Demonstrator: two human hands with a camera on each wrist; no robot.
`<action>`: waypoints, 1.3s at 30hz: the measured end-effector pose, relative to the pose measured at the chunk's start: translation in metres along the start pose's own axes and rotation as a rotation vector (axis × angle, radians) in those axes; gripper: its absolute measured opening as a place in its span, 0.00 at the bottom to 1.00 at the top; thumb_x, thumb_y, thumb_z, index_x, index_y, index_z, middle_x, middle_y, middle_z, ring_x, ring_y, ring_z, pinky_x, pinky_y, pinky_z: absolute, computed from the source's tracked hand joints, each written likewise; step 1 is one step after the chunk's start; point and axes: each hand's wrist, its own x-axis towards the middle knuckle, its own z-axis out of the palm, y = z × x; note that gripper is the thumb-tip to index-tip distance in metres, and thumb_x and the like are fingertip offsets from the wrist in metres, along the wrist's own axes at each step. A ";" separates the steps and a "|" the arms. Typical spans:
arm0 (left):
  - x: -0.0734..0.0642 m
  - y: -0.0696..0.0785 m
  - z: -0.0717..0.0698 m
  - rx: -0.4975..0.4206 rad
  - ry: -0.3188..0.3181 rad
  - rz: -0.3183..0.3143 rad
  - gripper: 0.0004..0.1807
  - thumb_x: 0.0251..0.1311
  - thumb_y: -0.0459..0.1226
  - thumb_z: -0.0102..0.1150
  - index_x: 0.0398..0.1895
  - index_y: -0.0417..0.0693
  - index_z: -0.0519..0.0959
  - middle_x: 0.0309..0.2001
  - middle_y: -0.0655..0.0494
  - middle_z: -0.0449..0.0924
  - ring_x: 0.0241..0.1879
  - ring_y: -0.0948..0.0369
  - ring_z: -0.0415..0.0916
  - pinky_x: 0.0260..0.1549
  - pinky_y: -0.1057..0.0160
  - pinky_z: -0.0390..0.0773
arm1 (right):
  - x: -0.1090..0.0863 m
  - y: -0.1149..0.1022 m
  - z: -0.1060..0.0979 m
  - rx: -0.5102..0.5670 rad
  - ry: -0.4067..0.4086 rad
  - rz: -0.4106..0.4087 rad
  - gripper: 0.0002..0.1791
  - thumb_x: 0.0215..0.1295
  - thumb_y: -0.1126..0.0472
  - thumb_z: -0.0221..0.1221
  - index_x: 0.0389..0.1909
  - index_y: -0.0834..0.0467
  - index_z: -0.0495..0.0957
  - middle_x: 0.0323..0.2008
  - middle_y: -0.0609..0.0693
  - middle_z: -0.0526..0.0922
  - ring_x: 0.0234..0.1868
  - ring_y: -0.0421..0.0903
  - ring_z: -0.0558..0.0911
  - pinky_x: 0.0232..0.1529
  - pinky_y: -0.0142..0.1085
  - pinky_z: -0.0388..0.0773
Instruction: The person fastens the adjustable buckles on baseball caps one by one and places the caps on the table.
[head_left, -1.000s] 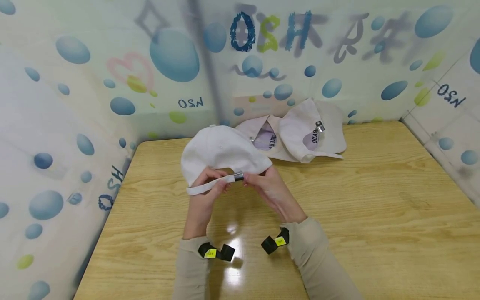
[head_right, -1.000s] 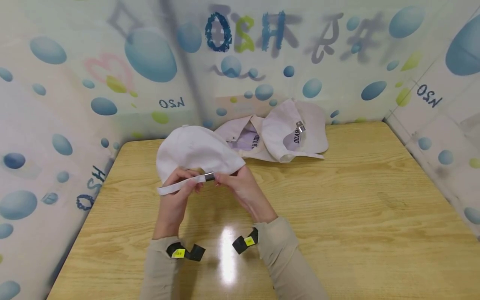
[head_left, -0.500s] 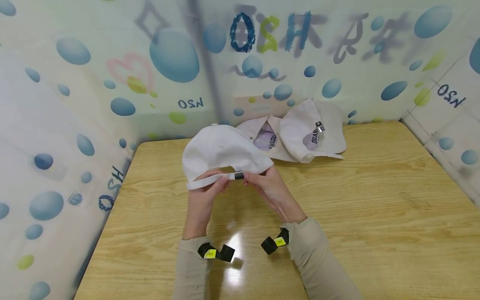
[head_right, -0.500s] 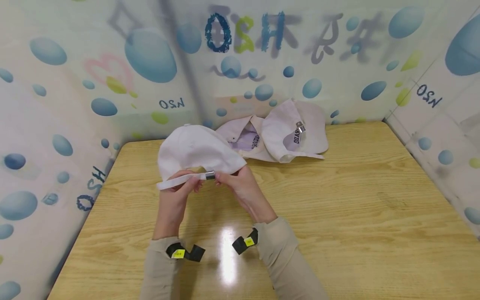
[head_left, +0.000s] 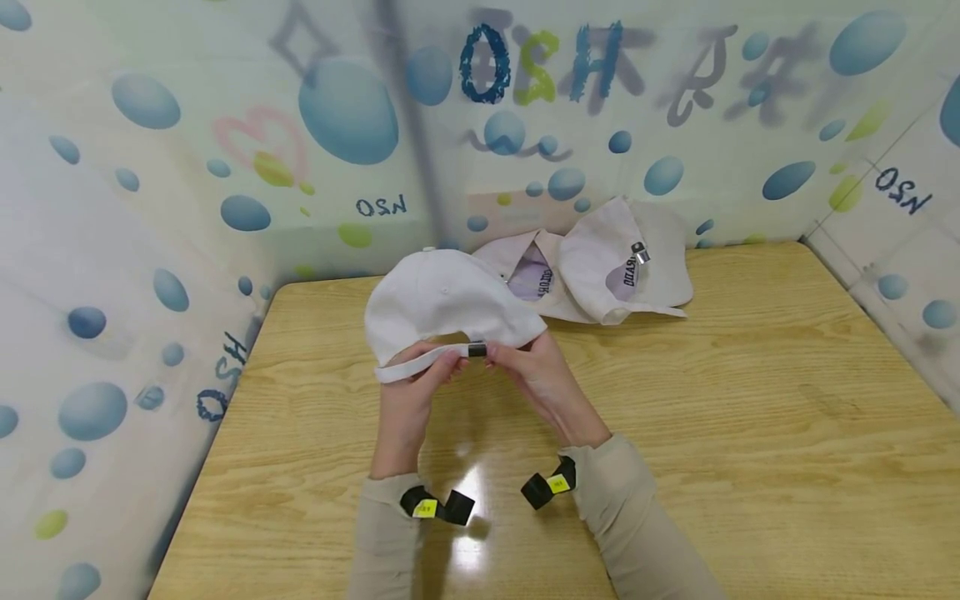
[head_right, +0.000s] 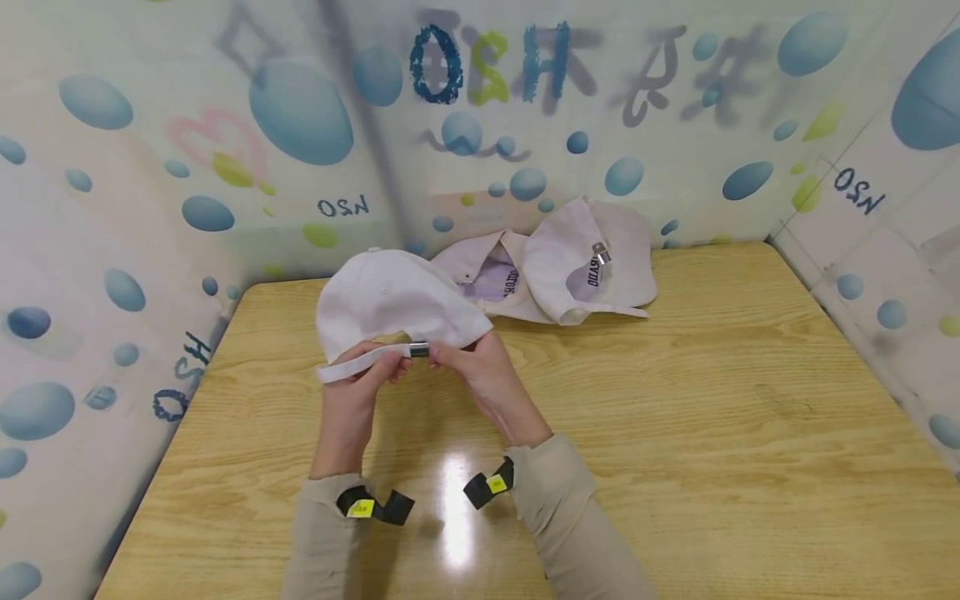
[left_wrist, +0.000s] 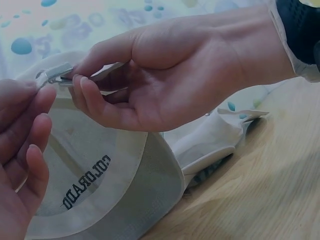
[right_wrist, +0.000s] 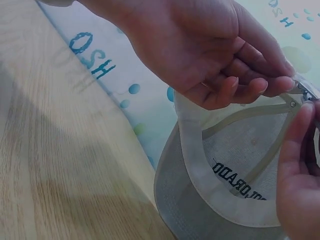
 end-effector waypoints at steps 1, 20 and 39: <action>0.000 0.000 0.000 0.000 0.000 0.004 0.08 0.52 0.35 0.61 0.30 0.37 0.78 0.29 0.39 0.79 0.30 0.57 0.76 0.30 0.63 0.73 | 0.000 0.000 0.000 -0.001 -0.003 -0.002 0.21 0.55 0.79 0.51 0.49 0.61 0.61 0.38 0.54 0.67 0.31 0.45 0.74 0.32 0.32 0.74; 0.001 0.001 0.002 0.030 -0.004 -0.015 0.10 0.51 0.35 0.63 0.29 0.35 0.77 0.27 0.50 0.79 0.29 0.57 0.74 0.29 0.65 0.72 | 0.001 0.001 0.001 0.006 -0.013 -0.026 0.21 0.55 0.79 0.52 0.48 0.61 0.62 0.38 0.54 0.68 0.34 0.46 0.73 0.32 0.32 0.75; 0.001 0.002 0.003 0.042 -0.015 -0.024 0.07 0.52 0.36 0.62 0.30 0.39 0.77 0.27 0.50 0.78 0.30 0.57 0.74 0.31 0.62 0.73 | 0.001 0.004 0.003 -0.051 -0.001 -0.047 0.20 0.56 0.80 0.50 0.48 0.62 0.63 0.40 0.55 0.68 0.36 0.46 0.72 0.33 0.32 0.75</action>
